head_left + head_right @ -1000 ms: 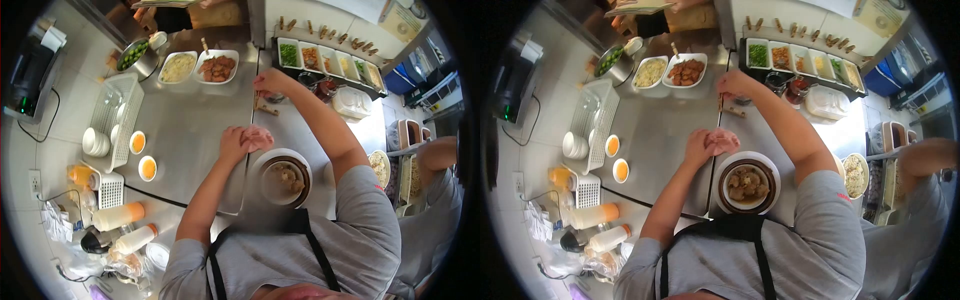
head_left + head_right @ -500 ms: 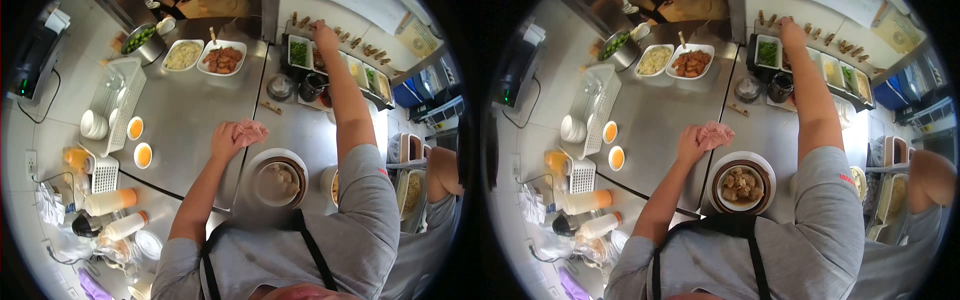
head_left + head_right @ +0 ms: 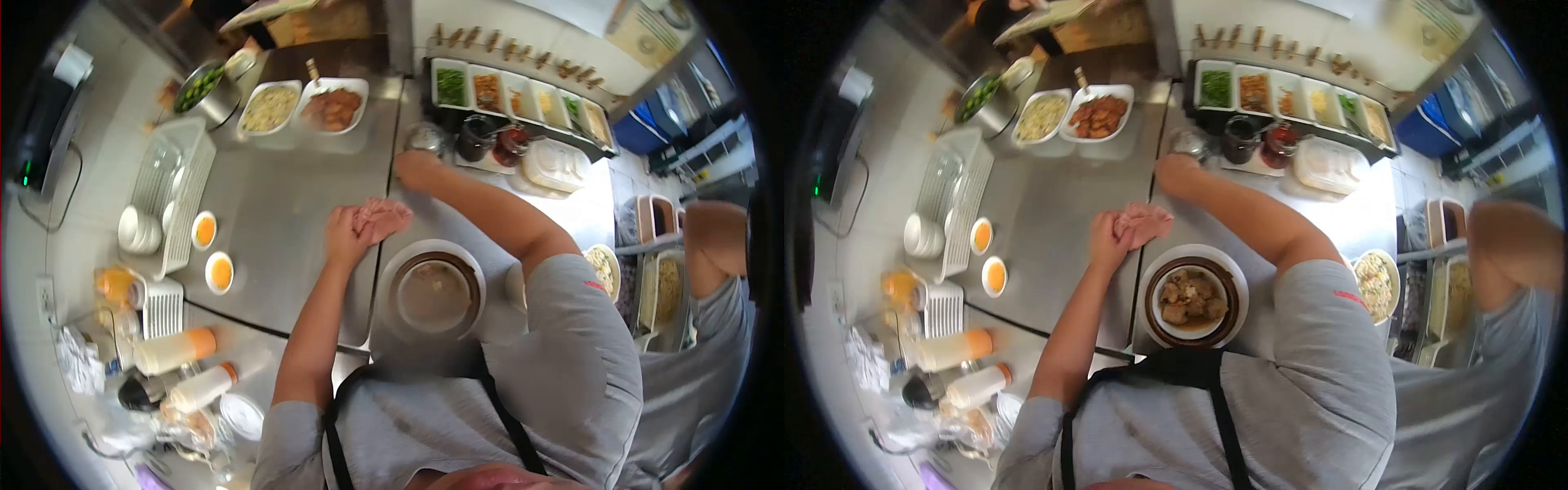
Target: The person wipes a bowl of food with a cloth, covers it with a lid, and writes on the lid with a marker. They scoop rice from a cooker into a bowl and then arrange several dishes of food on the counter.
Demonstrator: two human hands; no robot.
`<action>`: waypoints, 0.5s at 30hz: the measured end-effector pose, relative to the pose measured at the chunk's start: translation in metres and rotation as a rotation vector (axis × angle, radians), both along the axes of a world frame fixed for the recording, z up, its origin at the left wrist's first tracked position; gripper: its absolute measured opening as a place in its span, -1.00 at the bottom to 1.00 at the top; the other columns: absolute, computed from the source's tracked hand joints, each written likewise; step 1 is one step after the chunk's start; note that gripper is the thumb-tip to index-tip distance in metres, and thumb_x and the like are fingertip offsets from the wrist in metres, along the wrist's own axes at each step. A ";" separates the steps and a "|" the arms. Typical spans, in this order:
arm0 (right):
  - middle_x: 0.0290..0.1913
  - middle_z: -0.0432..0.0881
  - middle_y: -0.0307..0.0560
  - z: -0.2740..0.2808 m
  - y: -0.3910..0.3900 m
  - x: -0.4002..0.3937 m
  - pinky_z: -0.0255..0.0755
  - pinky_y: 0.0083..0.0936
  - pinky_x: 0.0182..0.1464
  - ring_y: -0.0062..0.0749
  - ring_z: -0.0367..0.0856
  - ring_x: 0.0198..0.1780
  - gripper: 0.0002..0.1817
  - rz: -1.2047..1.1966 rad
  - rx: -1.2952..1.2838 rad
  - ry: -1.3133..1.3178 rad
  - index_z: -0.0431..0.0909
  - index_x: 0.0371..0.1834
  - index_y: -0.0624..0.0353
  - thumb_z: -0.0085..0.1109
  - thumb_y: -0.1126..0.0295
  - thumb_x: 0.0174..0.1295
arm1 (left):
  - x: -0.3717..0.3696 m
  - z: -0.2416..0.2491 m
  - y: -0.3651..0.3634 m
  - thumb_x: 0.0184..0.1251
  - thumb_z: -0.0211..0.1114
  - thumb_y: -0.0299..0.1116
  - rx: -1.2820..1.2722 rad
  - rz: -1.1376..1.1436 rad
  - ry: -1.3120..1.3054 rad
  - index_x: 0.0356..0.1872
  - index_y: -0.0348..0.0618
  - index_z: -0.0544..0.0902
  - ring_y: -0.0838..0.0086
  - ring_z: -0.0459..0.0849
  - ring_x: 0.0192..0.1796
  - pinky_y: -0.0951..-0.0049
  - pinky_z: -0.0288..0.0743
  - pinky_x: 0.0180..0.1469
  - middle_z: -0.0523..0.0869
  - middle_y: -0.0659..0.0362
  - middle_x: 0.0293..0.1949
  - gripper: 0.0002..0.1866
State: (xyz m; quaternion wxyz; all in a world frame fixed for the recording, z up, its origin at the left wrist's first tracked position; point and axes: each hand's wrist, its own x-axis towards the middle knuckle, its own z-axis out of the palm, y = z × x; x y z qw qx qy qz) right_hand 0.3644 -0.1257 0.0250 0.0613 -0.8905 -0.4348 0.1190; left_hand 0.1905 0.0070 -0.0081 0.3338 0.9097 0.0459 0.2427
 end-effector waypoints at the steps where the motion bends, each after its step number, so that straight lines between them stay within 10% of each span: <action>1: -0.37 0.57 0.11 0.004 -0.002 -0.001 0.43 -0.29 -0.28 -0.12 0.56 -0.30 -0.80 -0.036 0.078 -0.015 0.54 -0.47 0.22 -0.04 0.38 -0.10 | 0.002 0.000 -0.001 -0.21 0.22 -0.38 0.005 -0.002 -0.002 -0.35 -0.21 0.46 0.15 0.43 -0.25 0.27 0.32 -0.20 0.48 0.05 -0.36 -0.70; 8: -0.40 0.57 -0.10 0.142 -0.104 0.069 0.40 -0.49 -0.39 -0.38 0.55 -0.45 -0.57 -0.464 0.820 0.309 0.37 -0.09 0.06 0.18 0.35 -0.10 | 0.000 0.009 -0.005 -0.16 0.21 -0.35 0.021 -0.011 0.042 -0.32 -0.24 0.44 0.12 0.42 -0.24 0.28 0.30 -0.17 0.48 0.01 -0.34 -0.69; 12: -0.44 0.56 -0.09 0.173 -0.246 0.145 0.37 -0.43 -0.32 -0.32 0.52 -0.40 -0.72 -0.753 0.945 -0.433 0.48 -0.33 0.18 0.15 0.25 -0.07 | -0.002 0.020 -0.009 -0.13 0.21 -0.34 -0.020 0.001 0.044 -0.26 -0.29 0.42 0.15 0.44 -0.23 0.30 0.32 -0.17 0.48 -0.02 -0.29 -0.64; 15: -0.20 0.51 0.06 0.165 -0.339 0.166 0.32 -0.39 -0.16 -0.24 0.48 -0.17 -0.70 -1.079 0.507 -0.588 0.43 -0.17 0.20 -0.04 0.32 0.03 | -0.003 -0.005 -0.004 -0.12 0.22 -0.37 -0.184 0.087 0.061 -0.15 -0.30 0.39 0.21 0.46 -0.19 0.33 0.34 -0.11 0.49 -0.04 -0.24 -0.56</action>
